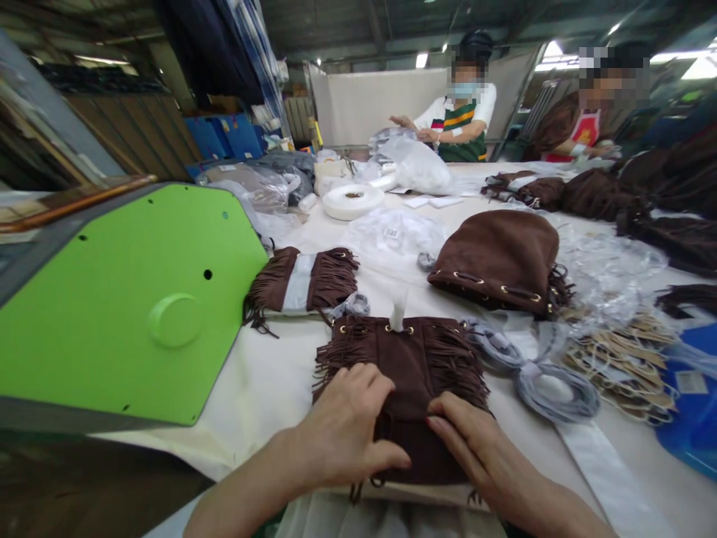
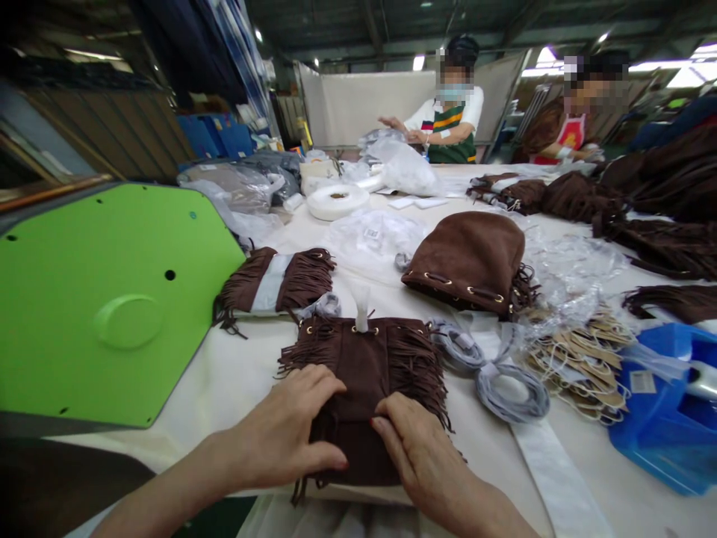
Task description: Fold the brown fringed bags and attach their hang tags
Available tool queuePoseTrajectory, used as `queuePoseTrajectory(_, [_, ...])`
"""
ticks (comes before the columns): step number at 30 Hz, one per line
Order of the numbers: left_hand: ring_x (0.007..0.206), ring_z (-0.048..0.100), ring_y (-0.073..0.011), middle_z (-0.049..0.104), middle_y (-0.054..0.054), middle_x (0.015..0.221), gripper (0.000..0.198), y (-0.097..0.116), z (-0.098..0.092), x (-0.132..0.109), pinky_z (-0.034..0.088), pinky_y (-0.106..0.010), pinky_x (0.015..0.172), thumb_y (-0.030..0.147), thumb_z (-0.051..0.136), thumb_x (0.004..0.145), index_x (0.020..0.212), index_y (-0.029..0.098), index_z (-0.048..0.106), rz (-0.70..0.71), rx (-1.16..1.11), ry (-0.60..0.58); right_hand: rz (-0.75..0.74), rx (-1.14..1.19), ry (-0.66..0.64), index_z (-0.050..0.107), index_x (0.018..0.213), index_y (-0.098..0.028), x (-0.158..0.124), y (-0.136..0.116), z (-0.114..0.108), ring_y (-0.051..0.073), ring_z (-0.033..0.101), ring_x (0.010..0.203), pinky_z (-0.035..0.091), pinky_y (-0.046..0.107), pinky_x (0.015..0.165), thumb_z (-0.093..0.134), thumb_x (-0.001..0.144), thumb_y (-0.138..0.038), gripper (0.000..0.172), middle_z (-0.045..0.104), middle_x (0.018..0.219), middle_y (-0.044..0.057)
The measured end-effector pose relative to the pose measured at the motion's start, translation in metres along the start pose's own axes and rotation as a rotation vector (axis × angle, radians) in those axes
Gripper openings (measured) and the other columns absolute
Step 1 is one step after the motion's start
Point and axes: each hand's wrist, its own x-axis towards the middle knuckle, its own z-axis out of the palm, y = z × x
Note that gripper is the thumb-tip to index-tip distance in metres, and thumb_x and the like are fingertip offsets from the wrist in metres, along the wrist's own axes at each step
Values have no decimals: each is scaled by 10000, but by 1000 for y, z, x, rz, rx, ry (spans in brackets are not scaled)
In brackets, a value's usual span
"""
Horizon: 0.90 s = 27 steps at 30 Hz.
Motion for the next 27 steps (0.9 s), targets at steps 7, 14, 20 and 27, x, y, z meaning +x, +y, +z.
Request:
queuePoseTrajectory(7, [877, 537, -174, 589, 14, 887, 167, -9, 7, 1, 385, -290, 761, 281, 688, 745, 859, 217, 585, 41, 95, -43, -143, -132, 141, 523, 864, -216, -3, -2, 6, 162, 589, 702, 488, 281, 637, 341, 928, -244, 195, 602, 770, 31])
queuePoseTrajectory(14, [753, 578, -220, 618, -78, 751, 292, -65, -44, -47, 424, -351, 705, -11, 373, 746, 743, 133, 627, -297, 425, -40, -136, -106, 120, 524, 849, -220, 1, -5, -1, 147, 578, 682, 478, 262, 617, 342, 930, -254, 202, 598, 759, 25])
queuePoseTrajectory(20, [1041, 483, -264, 538, -108, 1133, 323, -7, -3, -35, 396, -419, 857, 231, 516, 827, 1142, 175, 477, 104, 355, 290, -158, -101, 124, 528, 846, -225, 4, -6, -2, 140, 571, 666, 464, 251, 595, 356, 926, -255, 192, 588, 743, 13])
queuePoseTrajectory(27, [785, 570, -212, 626, -41, 773, 178, -41, -19, -27, 413, -369, 729, 113, 449, 862, 773, 170, 591, -90, 319, 84, -142, -94, 68, 516, 837, -223, 6, -5, -7, 137, 579, 665, 457, 244, 589, 344, 933, -260, 201, 590, 734, 5])
